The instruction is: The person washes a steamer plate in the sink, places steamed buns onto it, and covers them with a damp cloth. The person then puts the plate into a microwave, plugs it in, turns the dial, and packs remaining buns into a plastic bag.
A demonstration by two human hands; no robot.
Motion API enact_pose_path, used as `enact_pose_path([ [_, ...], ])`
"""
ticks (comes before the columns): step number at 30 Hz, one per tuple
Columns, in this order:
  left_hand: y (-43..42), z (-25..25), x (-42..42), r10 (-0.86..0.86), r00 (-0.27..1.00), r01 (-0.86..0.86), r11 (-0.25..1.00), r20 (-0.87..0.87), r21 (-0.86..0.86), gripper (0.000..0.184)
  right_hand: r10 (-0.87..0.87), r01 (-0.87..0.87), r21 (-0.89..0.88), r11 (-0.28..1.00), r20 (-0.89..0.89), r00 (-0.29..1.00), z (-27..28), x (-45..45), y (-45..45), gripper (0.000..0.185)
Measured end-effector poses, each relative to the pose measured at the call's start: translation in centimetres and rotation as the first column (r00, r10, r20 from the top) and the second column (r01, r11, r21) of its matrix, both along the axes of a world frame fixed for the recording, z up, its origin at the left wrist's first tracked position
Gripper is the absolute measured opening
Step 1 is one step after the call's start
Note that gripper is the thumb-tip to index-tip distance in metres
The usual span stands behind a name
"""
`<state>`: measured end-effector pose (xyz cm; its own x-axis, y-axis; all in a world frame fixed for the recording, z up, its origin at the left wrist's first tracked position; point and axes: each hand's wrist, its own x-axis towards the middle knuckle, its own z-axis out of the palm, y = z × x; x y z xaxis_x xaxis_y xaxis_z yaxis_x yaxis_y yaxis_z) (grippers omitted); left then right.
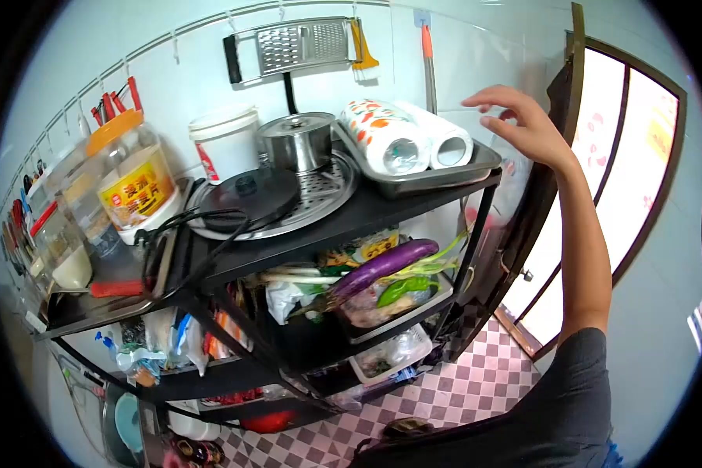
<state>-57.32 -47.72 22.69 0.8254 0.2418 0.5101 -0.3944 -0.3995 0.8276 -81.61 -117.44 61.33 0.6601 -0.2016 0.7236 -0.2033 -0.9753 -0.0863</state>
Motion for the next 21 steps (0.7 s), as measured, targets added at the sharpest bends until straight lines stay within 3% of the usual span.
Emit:
enact_pose_path([
  [1,-3.6,4.4,-0.2,-0.118,0.992,0.114,0.987,0.036,0.114,0.031,0.060,-0.061,-0.019,0.998,-0.054,0.997,0.4,0.5,-1.3,0.029],
  [3,-9.9,8.5,1.5,-0.209,0.976,0.213,0.974,0.053,-0.074,0.019,0.112,-0.118,-0.045,0.992,-0.116,0.987,1.6,1.6,-2.8,0.032],
  [5,-17.0,17.1,-1.0,-0.466,0.879,0.464,0.885,0.098,0.049,0.012,0.296,-0.347,-0.186,0.919,-0.257,0.920,2.4,2.6,-4.5,0.038],
  [7,-24.5,23.4,-4.2,-0.513,0.827,0.498,0.858,0.229,0.125,0.011,0.326,-0.373,-0.138,0.917,-0.279,0.903,2.7,3.3,-4.3,0.037],
  [10,-32.1,30.0,-7.2,-0.655,0.648,0.504,0.751,0.388,0.426,0.012,0.379,-0.450,-0.127,0.884,-0.369,0.849,3.2,4.3,-4.5,0.020],
  [13,-37.4,34.0,-9.0,-0.725,0.525,0.488,0.686,0.446,0.540,0.017,0.400,-0.524,-0.223,0.822,-0.428,0.810,3.8,5.0,-5.6,0.021],
  [16,-42.1,35.9,-10.1,-0.747,0.494,0.485,0.662,0.445,0.572,0.018,0.419,-0.559,-0.273,0.783,-0.432,0.798,4.3,5.9,-6.4,0.010],
  [18,-45.3,36.6,-11.0,-0.741,0.518,0.435,0.659,0.428,0.614,0.022,0.479,-0.577,-0.173,0.798,-0.397,0.783,3.9,6.7,-7.3,0.008],
  [19,-47.0,36.8,-11.4,-0.735,0.518,0.395,0.659,0.438,0.639,0.025,0.516,-0.618,-0.268,0.739,-0.364,0.776,3.9,7.1,-8.0,0.010],
  [21,-50.3,37.3,-12.0,-0.722,0.547,0.354,0.658,0.423,0.665,0.031,0.519,-0.598,-0.250,0.761,-0.318,0.793,4.2,7.4,-9.1,0.012],
])
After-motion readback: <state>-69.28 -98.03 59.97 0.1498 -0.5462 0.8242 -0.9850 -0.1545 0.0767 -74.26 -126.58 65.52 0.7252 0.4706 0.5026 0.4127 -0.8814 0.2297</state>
